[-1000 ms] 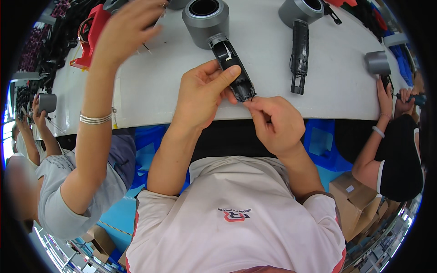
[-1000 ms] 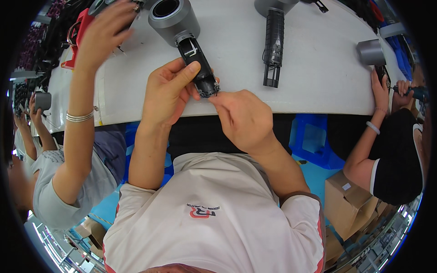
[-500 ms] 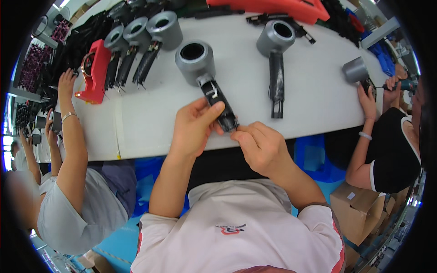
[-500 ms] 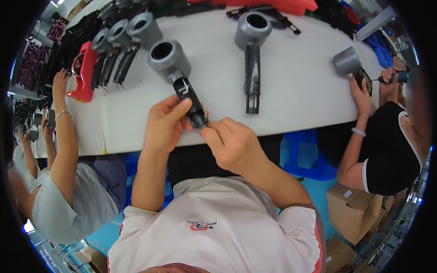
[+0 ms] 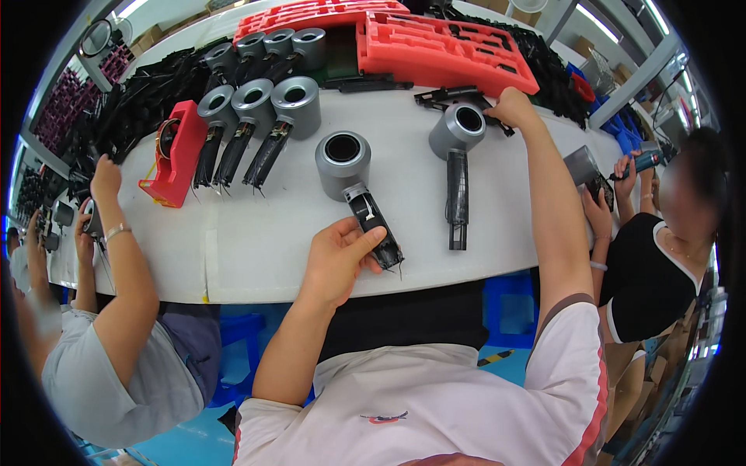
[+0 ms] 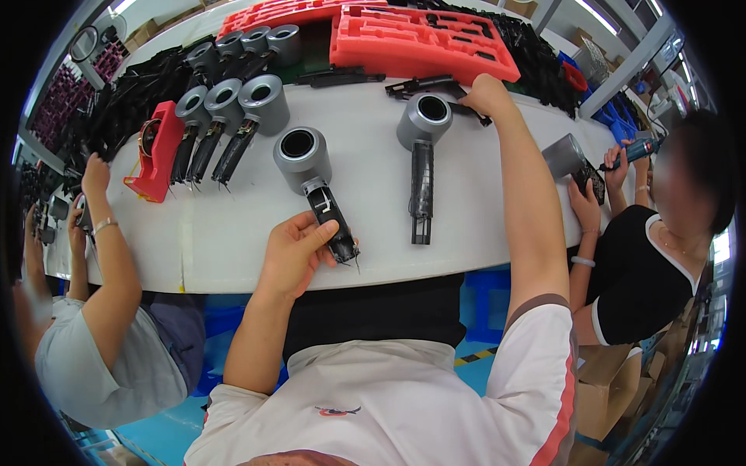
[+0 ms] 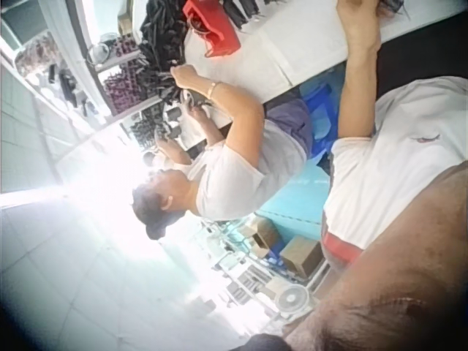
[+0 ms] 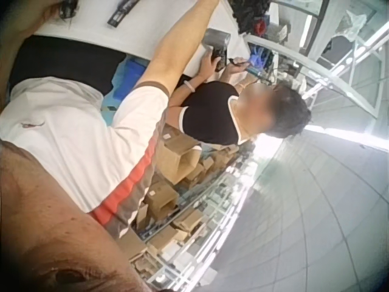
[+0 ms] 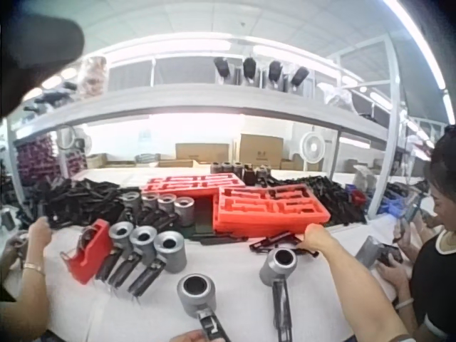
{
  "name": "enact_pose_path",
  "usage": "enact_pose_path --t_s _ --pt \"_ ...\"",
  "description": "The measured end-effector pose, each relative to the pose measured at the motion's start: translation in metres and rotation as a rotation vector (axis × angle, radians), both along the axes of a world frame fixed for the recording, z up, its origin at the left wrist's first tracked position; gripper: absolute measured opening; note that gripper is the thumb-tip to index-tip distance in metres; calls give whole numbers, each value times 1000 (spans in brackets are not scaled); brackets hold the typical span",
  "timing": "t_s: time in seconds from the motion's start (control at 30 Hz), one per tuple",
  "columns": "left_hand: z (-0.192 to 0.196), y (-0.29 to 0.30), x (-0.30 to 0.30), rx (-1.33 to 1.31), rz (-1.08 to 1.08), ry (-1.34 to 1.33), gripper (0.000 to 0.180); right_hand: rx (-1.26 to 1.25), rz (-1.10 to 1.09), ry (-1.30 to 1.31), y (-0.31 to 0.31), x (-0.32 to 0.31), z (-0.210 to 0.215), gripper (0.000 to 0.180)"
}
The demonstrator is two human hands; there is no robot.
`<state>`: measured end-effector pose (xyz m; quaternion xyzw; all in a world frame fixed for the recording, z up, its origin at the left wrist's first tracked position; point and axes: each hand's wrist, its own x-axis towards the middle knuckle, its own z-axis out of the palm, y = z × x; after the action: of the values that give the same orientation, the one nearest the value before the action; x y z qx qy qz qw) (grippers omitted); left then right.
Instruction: Assembling the handle and internal components of hair dryers on a manufacturing production line.
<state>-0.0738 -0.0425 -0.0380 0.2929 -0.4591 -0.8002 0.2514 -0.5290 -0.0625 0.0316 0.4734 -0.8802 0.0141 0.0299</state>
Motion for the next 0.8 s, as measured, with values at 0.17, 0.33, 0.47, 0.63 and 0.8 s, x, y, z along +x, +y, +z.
enact_pose_path --t_s 0.17,0.33,0.47,0.63,0.8 --pt "0 1 3 9 23 -6 31 -144 -77 110 6 25 16 34" --pt "1 2 2 -9 12 -12 29 -207 -48 87 32 9 13 29" --pt "1 5 1 -5 19 10 29 -386 -194 -194 67 6 5 35" --pt "0 5 4 6 18 11 30 -757 -262 -525 108 72 13 54" --pt "6 5 1 -13 31 20 37 -941 -22 -930 148 198 29 48"
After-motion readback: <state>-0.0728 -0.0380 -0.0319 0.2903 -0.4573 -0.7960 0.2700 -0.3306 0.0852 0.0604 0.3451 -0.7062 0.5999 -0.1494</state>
